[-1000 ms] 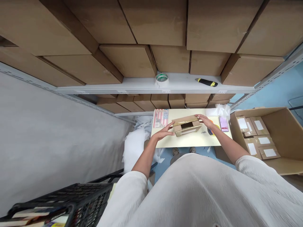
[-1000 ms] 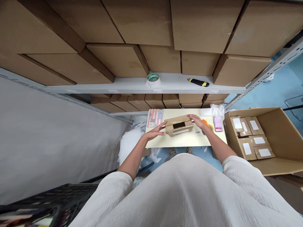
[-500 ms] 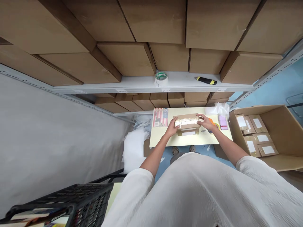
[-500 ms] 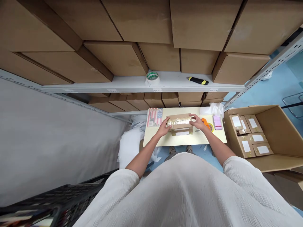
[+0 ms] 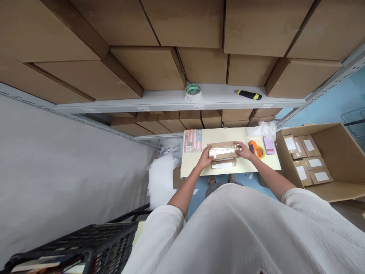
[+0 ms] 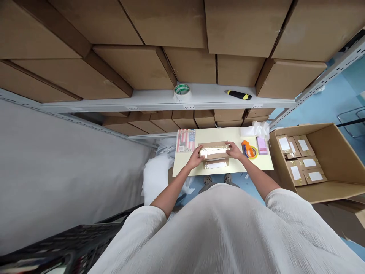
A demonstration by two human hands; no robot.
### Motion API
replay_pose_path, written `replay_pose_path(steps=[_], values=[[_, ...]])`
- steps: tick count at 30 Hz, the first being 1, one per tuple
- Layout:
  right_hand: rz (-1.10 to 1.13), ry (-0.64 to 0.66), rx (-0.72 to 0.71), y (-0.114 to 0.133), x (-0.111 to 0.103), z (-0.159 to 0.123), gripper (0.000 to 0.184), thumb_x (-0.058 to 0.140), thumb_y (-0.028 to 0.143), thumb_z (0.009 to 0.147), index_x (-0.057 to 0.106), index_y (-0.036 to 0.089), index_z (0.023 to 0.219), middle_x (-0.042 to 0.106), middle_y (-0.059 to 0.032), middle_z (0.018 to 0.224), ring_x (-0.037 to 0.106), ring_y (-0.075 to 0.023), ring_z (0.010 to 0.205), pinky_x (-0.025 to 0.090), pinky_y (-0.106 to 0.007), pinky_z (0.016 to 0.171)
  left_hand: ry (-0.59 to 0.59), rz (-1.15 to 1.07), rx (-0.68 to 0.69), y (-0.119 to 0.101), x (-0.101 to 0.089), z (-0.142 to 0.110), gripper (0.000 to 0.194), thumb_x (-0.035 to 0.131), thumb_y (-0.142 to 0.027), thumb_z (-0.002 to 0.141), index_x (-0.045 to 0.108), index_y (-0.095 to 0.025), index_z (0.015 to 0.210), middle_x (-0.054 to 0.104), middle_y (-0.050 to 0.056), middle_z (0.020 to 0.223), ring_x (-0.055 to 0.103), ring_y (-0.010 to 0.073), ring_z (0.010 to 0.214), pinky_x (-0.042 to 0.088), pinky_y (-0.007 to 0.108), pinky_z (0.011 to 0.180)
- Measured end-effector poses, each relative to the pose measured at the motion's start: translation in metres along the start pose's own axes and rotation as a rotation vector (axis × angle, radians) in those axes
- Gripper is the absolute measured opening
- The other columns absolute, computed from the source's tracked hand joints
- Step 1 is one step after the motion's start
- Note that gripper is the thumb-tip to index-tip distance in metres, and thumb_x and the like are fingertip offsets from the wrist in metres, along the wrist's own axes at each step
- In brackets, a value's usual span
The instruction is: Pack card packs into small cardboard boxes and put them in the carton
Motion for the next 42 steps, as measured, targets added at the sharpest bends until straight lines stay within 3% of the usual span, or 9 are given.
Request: replay_pose_path(steps=[5,9,13,17,21,24,27,34,42], values=[[-0.037,-0.02,0.005,-0.008,-0.006,0.0,0.059,0.074,0.033,0.08,0.067,0.028,0.139,0.058,-0.014,0.159,0.062,-0.0345,0.134,0.06,-0.054,0.104,-0.029,0.134,0.018,-0.017,0.009,0.0,0.067,0.063,-0.023,0.096,0.051,-0.025,0.162,0.045,0.016,0.171,0.043,0.0339,0.161,0.044,0.053,0.128],[-0.056,-0.028,-0.025,-0.012,-0.002,0.001,0.061,0.07,0.033,0.082,0.065,0.028,0.142,0.058,-0.0135,0.159,0.062,-0.0328,0.134,0.056,-0.055,0.112,-0.071,0.435,0.225,-0.052,0.017,-0.013,0.052,0.056,-0.021,0.102,0.061,-0.025,0.153,0.033,0.015,0.18,0.029,0.0384,0.168,0.031,0.064,0.133],[-0.106,-0.099,-0.06,-0.019,0.003,-0.002,0.058,0.067,0.034,0.085,0.065,0.026,0.143,0.061,-0.0141,0.153,0.063,-0.0316,0.134,0.054,-0.053,0.114,0.053,0.603,0.34,-0.074,0.035,-0.021,0.047,0.057,-0.027,0.105,0.064,-0.027,0.151,0.05,0.016,0.17,0.043,0.0384,0.159,0.034,0.062,0.13],[-0.237,-0.247,0.021,-0.036,-0.015,-0.016,0.051,0.06,0.037,0.094,0.063,0.024,0.144,0.063,-0.0161,0.148,0.066,-0.0311,0.125,0.057,-0.049,0.106,0.076,0.687,0.352,-0.075,0.041,-0.021,0.05,0.05,-0.021,0.106,0.064,-0.027,0.154,0.057,0.017,0.164,0.047,0.0373,0.155,0.037,0.06,0.128],[-0.601,-0.399,0.223,-0.06,-0.054,-0.04,0.044,0.058,0.039,0.099,0.065,0.017,0.136,0.068,-0.0208,0.136,0.059,-0.0374,0.129,0.048,-0.051,0.108,0.077,0.72,0.356,-0.07,0.042,-0.021,0.053,0.047,-0.019,0.105,0.062,-0.027,0.156,0.056,0.017,0.165,0.047,0.0369,0.155,0.035,0.06,0.128],[-0.775,-0.391,0.364,-0.078,-0.072,-0.053,0.042,0.061,0.044,0.099,0.065,0.018,0.132,0.067,-0.0218,0.137,0.055,-0.0395,0.132,0.045,-0.05,0.105,0.073,0.725,0.344,-0.069,0.042,-0.022,0.053,0.047,-0.019,0.106,0.062,-0.026,0.156,0.055,0.017,0.166,0.046,0.0365,0.156,0.036,0.06,0.129],[-0.819,-0.335,0.434,-0.09,-0.074,-0.057,0.038,0.061,0.045,0.101,0.065,0.019,0.129,0.069,-0.0191,0.133,0.057,-0.0378,0.128,0.043,-0.049,0.103,0.075,0.723,0.343,-0.069,0.041,-0.022,0.053,0.047,-0.02,0.106,0.062,-0.027,0.156,0.055,0.017,0.165,0.046,0.0364,0.156,0.036,0.06,0.128],[-0.8,-0.33,0.427,-0.1,-0.068,-0.052,0.028,0.057,0.039,0.103,0.063,0.019,0.121,0.072,-0.0188,0.12,0.059,-0.0371,0.124,0.044,-0.048,0.1,0.107,0.709,0.317,-0.073,0.039,-0.021,0.054,0.046,-0.023,0.106,0.061,-0.028,0.157,0.055,0.016,0.164,0.045,0.0362,0.156,0.037,0.062,0.128],[-0.593,-0.382,0.307,-0.096,-0.071,-0.052,0.031,0.059,0.04,0.098,0.066,0.016,0.117,0.072,-0.028,0.113,0.058,-0.0476,0.125,0.043,-0.064,0.105,0.126,0.656,0.267,-0.075,0.038,-0.018,0.054,0.047,-0.024,0.104,0.063,-0.03,0.156,0.054,0.015,0.165,0.044,0.0364,0.157,0.033,0.064,0.13]])
Point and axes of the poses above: each hand's wrist, its own z-axis towards the middle knuckle, its own x-axis out of the palm, y = z × x, the point moved 4 cm from there along z, towards the middle knuckle
